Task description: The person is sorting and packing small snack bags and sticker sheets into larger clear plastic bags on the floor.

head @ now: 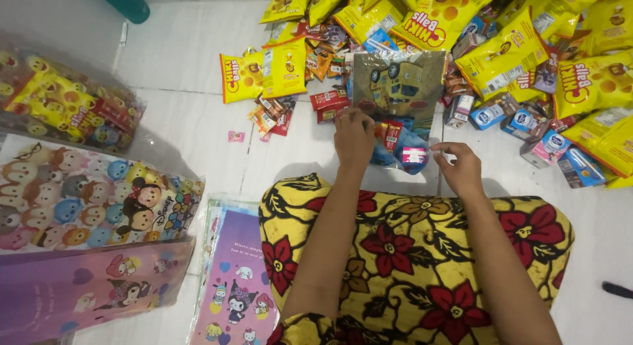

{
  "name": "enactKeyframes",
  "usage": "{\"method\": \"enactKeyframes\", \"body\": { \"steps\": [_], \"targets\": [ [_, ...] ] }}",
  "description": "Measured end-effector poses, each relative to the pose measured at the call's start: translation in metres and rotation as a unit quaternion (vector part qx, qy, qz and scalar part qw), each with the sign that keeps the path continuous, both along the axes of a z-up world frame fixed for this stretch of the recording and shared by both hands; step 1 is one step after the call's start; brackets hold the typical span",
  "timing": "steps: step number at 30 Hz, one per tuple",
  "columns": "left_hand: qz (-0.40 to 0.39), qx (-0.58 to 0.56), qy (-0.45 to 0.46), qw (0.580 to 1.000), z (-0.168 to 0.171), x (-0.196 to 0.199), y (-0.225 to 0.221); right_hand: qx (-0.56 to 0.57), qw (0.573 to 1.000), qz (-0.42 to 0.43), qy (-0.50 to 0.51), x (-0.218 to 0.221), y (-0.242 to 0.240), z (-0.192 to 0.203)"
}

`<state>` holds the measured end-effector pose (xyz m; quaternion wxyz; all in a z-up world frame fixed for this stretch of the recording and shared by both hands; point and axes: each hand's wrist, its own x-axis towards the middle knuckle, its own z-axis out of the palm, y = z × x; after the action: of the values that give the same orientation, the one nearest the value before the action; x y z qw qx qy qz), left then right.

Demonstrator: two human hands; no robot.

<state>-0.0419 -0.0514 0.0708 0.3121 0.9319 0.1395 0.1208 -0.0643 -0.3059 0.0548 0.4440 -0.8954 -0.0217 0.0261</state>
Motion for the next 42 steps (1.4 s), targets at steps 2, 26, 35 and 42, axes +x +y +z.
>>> {"method": "enactKeyframes", "body": {
  "steps": [2, 26, 35, 42],
  "targets": [
    [0.008, -0.031, -0.038, 0.999, -0.001, 0.000, 0.003, -0.006, 1.000, 0.003, 0.000, 0.000, -0.002, -0.002],
    [0.249, -0.072, 0.350, 0.900, -0.083, 0.055, 0.198, -0.028, 0.997, -0.027, 0.062, 0.016, -0.003, 0.002],
    [0.011, 0.033, 0.460, 0.887, -0.073, 0.061, 0.179, -0.022, 0.998, -0.011, 0.056, 0.015, -0.003, -0.002],
    [-0.100, 0.000, 0.337, 0.936, -0.039, 0.052, 0.149, -0.049, 0.997, -0.014, 0.061, 0.013, -0.012, -0.011]
  ]
}}
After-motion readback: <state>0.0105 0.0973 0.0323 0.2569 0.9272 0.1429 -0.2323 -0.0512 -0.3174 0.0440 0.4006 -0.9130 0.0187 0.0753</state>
